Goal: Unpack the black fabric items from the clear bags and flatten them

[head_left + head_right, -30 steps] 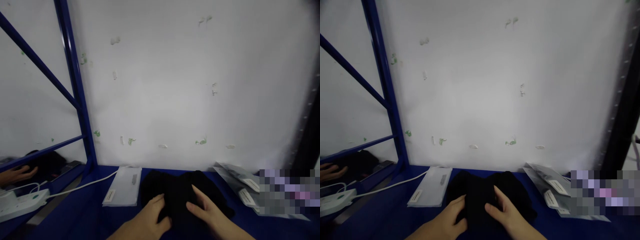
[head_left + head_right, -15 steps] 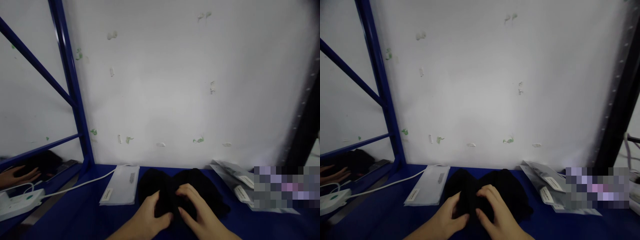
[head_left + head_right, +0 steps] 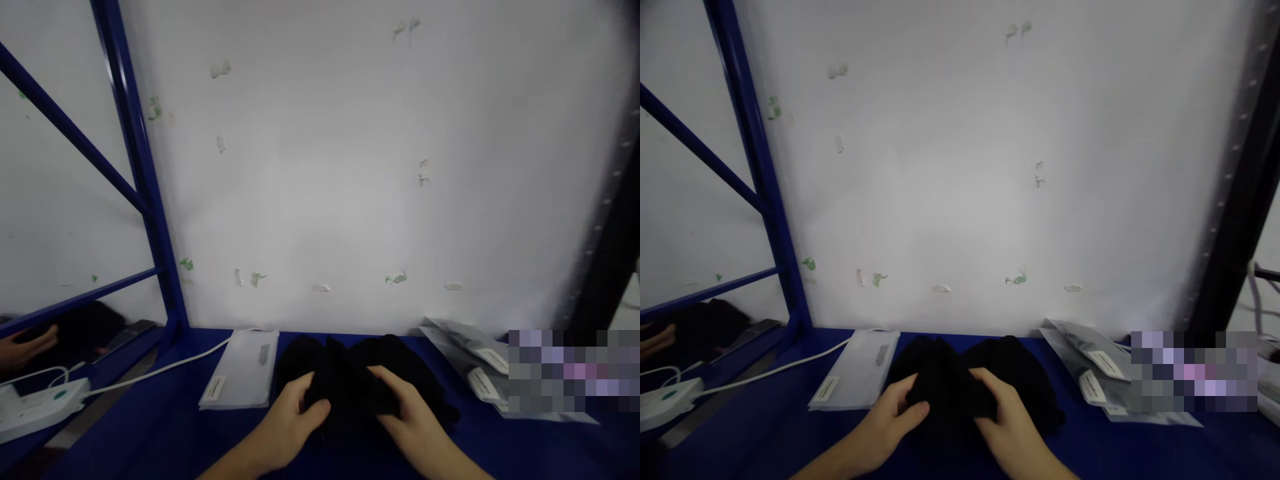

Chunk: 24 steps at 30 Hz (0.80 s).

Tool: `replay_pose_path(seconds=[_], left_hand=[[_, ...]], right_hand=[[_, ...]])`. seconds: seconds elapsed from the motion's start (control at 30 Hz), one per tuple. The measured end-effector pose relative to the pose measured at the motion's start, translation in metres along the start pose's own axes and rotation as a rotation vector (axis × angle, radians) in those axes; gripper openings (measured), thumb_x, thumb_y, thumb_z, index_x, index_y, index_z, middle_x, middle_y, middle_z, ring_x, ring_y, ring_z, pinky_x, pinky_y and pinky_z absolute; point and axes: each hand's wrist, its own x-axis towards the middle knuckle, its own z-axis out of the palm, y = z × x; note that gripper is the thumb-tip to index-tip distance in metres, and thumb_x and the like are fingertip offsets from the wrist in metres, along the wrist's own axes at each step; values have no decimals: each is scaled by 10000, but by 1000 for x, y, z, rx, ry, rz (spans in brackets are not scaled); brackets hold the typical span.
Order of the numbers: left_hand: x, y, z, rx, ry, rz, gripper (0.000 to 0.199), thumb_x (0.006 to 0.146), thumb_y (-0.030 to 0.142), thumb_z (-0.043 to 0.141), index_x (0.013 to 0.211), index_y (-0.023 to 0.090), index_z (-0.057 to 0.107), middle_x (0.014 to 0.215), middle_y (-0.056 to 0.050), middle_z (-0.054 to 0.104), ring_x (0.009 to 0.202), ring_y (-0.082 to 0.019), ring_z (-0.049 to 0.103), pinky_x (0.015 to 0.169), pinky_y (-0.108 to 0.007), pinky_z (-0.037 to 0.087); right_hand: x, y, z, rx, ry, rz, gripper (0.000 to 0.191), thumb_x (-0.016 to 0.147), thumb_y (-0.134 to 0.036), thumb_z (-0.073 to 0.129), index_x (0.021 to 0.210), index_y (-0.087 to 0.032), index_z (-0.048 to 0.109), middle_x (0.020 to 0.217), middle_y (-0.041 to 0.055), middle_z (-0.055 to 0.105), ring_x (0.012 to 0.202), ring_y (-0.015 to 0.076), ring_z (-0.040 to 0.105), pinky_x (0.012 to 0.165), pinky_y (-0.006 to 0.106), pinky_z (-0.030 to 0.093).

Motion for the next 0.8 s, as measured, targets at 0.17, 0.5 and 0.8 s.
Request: replay_pose_path(seconds=[0.17, 0.5, 0.8], left_hand=[[10, -11, -16, -167, 233, -99, 450, 895, 381, 579, 1289, 165, 588, 1148, -115, 689, 1045, -240, 660, 931, -367, 507], [13, -19, -37, 412, 326, -6, 522, 902, 367, 571, 1399, 218, 512, 1442, -120, 511, 1251, -285, 534, 1072, -461, 443], [-8, 1, -19, 1034, -278, 180, 611, 907, 240, 617, 1463, 431, 448, 1653, 11, 168, 1481, -360, 232, 1157, -589, 301]], right_hand=[[14, 30, -21, 250, 238, 214, 400, 734, -264, 573, 1121, -208, 660, 1008, 41, 740, 924, 271, 674, 776, 339, 520], [28, 50, -61, -92, 327, 363, 516, 822, -544, 562, 1224, -221, 579, 1122, 84, 715, 1129, 307, 631, 1010, 434, 423], [25, 67, -57, -582, 243, 216, 508, 792, -253, 574, 1290, -170, 512, 1228, 138, 671, 1156, 291, 643, 998, 406, 474]])
